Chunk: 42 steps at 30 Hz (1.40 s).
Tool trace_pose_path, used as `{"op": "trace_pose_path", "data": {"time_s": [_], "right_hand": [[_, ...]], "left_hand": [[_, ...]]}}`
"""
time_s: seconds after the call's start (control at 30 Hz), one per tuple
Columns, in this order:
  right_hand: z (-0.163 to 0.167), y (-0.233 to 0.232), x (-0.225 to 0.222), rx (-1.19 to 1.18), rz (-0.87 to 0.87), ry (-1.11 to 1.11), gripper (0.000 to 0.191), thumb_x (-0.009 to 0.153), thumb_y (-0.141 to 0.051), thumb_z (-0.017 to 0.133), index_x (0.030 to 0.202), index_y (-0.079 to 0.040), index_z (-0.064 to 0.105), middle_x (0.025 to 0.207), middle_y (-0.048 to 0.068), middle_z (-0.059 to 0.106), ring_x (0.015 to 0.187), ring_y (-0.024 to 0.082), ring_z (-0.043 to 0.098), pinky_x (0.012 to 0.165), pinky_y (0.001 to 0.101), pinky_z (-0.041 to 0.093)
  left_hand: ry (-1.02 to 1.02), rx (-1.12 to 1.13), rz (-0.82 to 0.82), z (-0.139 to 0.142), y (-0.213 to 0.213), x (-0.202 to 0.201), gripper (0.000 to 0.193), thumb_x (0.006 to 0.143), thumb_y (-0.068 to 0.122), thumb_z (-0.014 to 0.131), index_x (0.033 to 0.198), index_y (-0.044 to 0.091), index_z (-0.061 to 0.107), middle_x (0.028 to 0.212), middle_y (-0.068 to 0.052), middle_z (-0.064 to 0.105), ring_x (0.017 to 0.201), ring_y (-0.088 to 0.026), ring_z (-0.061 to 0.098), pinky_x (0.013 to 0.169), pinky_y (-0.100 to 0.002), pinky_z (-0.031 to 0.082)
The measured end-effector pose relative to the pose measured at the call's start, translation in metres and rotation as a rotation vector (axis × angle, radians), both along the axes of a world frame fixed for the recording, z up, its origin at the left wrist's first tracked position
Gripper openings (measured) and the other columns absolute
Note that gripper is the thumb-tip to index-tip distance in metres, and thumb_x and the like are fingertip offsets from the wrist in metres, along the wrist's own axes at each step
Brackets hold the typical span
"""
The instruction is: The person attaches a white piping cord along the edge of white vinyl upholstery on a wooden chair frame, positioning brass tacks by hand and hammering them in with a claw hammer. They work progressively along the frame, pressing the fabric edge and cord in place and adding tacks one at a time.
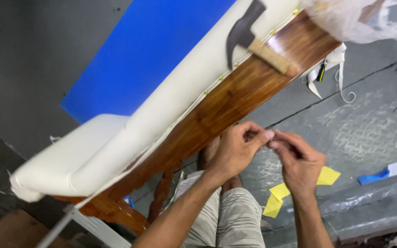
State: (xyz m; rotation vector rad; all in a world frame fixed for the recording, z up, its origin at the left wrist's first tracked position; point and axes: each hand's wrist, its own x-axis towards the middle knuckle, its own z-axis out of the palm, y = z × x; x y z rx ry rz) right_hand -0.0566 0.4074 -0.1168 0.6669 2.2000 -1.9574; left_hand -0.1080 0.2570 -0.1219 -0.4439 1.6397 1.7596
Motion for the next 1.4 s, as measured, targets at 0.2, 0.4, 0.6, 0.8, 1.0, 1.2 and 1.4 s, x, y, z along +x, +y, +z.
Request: {"op": "trace_pose_path", "data": {"time_s": [0.2, 0.4, 0.6, 0.8, 1.0, 1.2, 1.4], "right_hand": [[-0.012, -0.028, 0.037, -0.092, 0.071, -0.13, 0.016, 0.092, 0.006, 0.072, 0.108, 0.008, 0.073, 0.101, 0.014, 0.075, 0.089, 0.016, 0.072, 0.082, 0.0273, 0.059], [-0.048, -0.056, 0.035, -0.207, 0.119, -0.128, 0.012, 0.092, 0.006, 0.073, 0.104, 0.009, 0.072, 0.093, 0.016, 0.075, 0.084, 0.019, 0.073, 0.08, 0.0302, 0.061], [-0.078, -0.077, 0.017, -0.236, 0.164, -0.04, 0.013, 0.094, 0.006, 0.073, 0.107, 0.009, 0.071, 0.098, 0.017, 0.074, 0.086, 0.021, 0.075, 0.081, 0.0332, 0.064], [-0.089, -0.105, -0.014, -0.205, 0.183, -0.016, 0.012, 0.098, 0.007, 0.069, 0.109, 0.009, 0.071, 0.1, 0.016, 0.075, 0.087, 0.02, 0.075, 0.079, 0.031, 0.064], [-0.093, -0.133, -0.041, -0.191, 0.266, -0.023, 0.011, 0.099, 0.004, 0.068, 0.109, 0.007, 0.072, 0.098, 0.012, 0.075, 0.084, 0.015, 0.074, 0.076, 0.0267, 0.063], [-0.096, -0.143, -0.051, -0.175, 0.301, -0.065, 0.011, 0.1, 0.003, 0.069, 0.11, 0.007, 0.073, 0.095, 0.011, 0.075, 0.08, 0.012, 0.07, 0.072, 0.0229, 0.058], [-0.097, -0.147, -0.051, -0.153, 0.28, -0.122, 0.011, 0.099, 0.004, 0.07, 0.108, 0.005, 0.075, 0.092, 0.01, 0.075, 0.076, 0.011, 0.069, 0.069, 0.0227, 0.058]], "left_hand": [[0.054, -0.164, 0.115, 0.004, -0.033, 0.065, 0.027, 0.099, 0.027, 0.072, 0.097, 0.0, 0.072, 0.081, -0.004, 0.075, 0.071, -0.012, 0.07, 0.063, -0.027, 0.054], [0.842, -1.384, -0.11, -0.055, -0.091, 0.034, 0.032, 0.098, 0.028, 0.071, 0.116, 0.001, 0.068, 0.102, -0.012, 0.067, 0.092, -0.025, 0.062, 0.079, -0.039, 0.049], [0.732, -1.223, -0.003, -0.084, -0.094, 0.032, 0.02, 0.102, 0.018, 0.068, 0.113, 0.001, 0.069, 0.095, -0.011, 0.063, 0.088, -0.024, 0.06, 0.075, -0.041, 0.051], [0.684, -0.982, 0.158, -0.076, -0.1, 0.035, 0.02, 0.103, 0.016, 0.064, 0.109, -0.002, 0.068, 0.099, -0.018, 0.066, 0.093, -0.033, 0.065, 0.08, -0.046, 0.053], [0.597, -0.906, 0.183, -0.075, -0.12, 0.03, 0.016, 0.1, 0.015, 0.065, 0.101, 0.001, 0.072, 0.087, -0.018, 0.07, 0.079, -0.035, 0.069, 0.07, -0.047, 0.053], [0.582, -0.826, 0.244, -0.077, -0.128, 0.029, 0.013, 0.098, 0.015, 0.066, 0.098, 0.004, 0.072, 0.089, -0.017, 0.072, 0.078, -0.038, 0.07, 0.069, -0.047, 0.054], [0.546, -0.774, 0.25, -0.081, -0.131, 0.03, 0.013, 0.1, 0.015, 0.064, 0.1, 0.004, 0.071, 0.09, -0.015, 0.073, 0.078, -0.034, 0.072, 0.069, -0.045, 0.056]]}}
